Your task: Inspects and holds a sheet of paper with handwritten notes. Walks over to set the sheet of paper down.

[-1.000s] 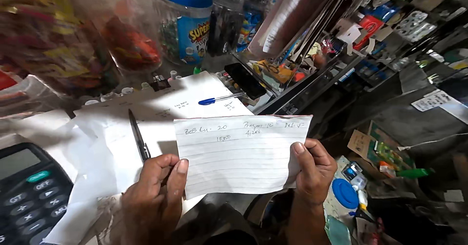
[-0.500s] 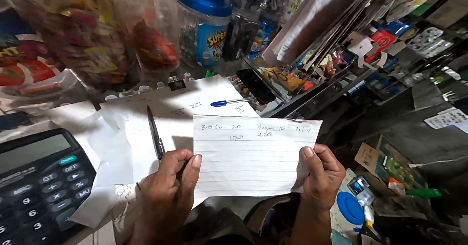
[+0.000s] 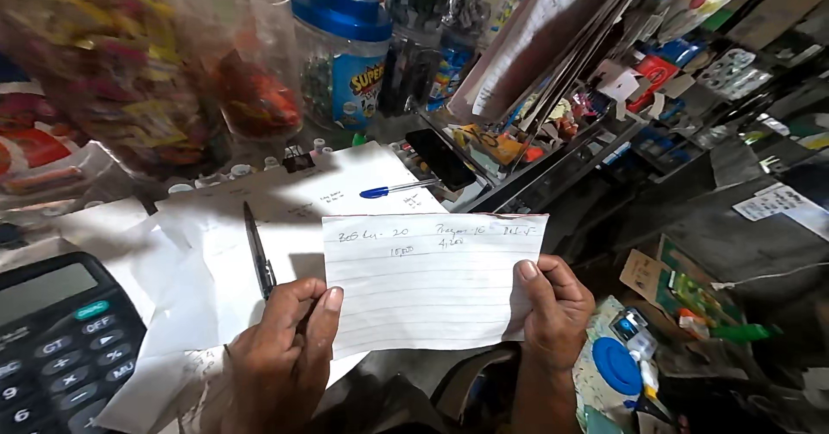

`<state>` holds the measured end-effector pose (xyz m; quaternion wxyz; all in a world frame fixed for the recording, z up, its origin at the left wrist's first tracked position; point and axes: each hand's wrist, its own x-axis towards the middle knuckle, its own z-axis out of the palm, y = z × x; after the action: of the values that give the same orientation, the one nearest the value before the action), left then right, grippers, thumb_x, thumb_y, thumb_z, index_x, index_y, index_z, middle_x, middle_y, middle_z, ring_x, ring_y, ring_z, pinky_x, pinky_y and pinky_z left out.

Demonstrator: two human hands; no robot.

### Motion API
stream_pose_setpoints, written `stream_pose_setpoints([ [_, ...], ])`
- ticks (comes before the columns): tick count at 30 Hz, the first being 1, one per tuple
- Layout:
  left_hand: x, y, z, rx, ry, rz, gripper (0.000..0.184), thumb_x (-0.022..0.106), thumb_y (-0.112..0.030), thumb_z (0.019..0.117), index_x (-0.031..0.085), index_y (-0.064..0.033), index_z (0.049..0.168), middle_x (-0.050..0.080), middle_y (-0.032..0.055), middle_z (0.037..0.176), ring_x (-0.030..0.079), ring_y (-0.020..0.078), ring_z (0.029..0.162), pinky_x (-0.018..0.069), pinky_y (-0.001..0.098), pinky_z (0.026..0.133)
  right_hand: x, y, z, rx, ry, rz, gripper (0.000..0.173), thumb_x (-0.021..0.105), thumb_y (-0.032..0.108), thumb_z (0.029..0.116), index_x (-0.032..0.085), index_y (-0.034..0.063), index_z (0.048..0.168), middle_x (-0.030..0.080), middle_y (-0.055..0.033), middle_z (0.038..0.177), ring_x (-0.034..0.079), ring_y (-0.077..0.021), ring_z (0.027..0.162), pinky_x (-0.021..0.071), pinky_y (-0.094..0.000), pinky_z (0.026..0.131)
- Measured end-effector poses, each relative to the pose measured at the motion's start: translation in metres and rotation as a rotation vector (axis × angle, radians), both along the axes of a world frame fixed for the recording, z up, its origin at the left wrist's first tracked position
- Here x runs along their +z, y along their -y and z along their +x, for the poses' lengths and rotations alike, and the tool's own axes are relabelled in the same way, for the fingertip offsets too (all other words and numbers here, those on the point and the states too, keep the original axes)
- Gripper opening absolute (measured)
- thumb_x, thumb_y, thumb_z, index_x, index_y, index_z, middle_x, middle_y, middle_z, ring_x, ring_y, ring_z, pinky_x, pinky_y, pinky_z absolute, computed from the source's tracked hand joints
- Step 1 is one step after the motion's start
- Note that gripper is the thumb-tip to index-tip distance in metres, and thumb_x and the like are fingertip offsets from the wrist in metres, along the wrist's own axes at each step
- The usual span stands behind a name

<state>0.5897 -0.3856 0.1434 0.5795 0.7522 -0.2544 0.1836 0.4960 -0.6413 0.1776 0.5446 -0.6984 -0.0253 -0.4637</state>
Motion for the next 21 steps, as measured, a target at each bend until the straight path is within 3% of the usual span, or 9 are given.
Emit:
stream_pose_setpoints([
  [21, 0.0018, -0.0026, -0.0018, 0.006, -0.024, 0.005, 0.036, 0.043, -0.033, 0.1091, 0.063, -0.0032, 0.101, 0.058, -0.0062, 0.071, 0.051, -0.0070, 0.056, 0.0441, 0.0121, 0.050, -0.0007, -0.0026, -0.0076, -0.001, -0.012, 0.035, 0.014, 0.058, 0.005, 0.0997, 0.071, 0.0037, 0.095, 0.071, 0.0043, 0.079, 0.068, -0.0016, 0.068, 0.0593, -0.0182, 0.064],
])
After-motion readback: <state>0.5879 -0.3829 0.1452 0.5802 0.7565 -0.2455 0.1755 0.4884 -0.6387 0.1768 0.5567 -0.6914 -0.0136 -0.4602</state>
